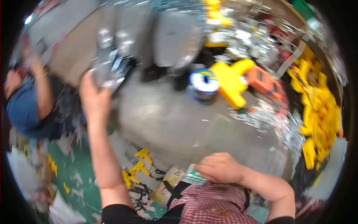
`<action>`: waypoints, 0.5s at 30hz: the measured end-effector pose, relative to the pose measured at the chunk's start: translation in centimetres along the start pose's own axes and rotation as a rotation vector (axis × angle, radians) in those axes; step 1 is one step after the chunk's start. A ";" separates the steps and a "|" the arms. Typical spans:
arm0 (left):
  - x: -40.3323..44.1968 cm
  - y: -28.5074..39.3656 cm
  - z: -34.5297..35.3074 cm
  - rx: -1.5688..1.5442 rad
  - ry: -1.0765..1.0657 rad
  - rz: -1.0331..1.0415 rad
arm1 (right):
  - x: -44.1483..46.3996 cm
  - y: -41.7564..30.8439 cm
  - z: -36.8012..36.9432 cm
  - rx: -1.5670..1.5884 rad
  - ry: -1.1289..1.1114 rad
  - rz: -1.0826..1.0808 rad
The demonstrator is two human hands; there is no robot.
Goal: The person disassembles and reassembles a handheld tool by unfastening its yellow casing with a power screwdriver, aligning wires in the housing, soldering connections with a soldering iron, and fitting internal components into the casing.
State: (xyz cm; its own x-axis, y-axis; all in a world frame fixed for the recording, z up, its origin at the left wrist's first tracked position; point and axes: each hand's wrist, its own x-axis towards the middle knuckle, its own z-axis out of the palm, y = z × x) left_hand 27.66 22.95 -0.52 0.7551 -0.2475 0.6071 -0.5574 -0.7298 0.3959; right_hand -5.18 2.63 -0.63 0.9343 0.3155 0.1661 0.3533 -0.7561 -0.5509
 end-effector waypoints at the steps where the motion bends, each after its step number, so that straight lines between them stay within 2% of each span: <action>1: 0.7 1.5 -1.0 -0.132 -0.050 -0.101 | -0.5 -0.2 -0.9 0.082 0.014 -0.020; 3: 1.3 -3.5 1.2 -0.398 0.015 -0.062 | -3.2 -0.2 -2.7 -0.010 0.171 0.000; 4: 1.0 -3.6 1.2 -0.350 0.090 -0.085 | -5.2 0.0 -4.3 -0.170 0.173 0.146; 5: 0.7 -4.4 1.5 -0.435 0.118 -0.076 | -6.9 0.6 -6.0 -0.320 0.163 0.279; 7: -0.1 -4.6 1.6 -0.523 0.196 -0.185 | -10.9 3.4 -8.4 -0.326 0.608 0.648; 9: -1.5 -0.9 0.7 -0.602 0.267 -0.266 | -15.0 6.8 -12.0 -0.250 0.844 0.990; 10: -2.0 0.6 0.9 -0.689 0.287 -0.165 | -17.3 9.0 -13.8 -0.409 0.780 1.028; 11: -2.0 1.4 1.1 -0.693 0.294 -0.155 | -19.9 11.3 -15.2 -0.565 0.712 1.054; 13: -1.5 2.3 2.2 -0.570 0.068 0.029 | -22.4 15.9 -16.8 -0.634 0.679 1.055; 14: -1.1 3.2 2.9 -0.523 0.069 -0.113 | -23.6 17.4 -16.6 -0.786 0.718 1.053; 15: -0.8 3.2 3.6 -0.628 0.086 -0.054 | -24.2 19.9 -16.8 -0.914 0.777 1.009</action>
State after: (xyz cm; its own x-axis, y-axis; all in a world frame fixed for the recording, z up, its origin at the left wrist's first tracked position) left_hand 26.53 18.53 -2.16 0.7721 -0.1491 0.6178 -0.6350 -0.2203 0.7404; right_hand -19.91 -29.67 -1.87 0.4873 -0.6599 0.5719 -0.7701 -0.6335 -0.0747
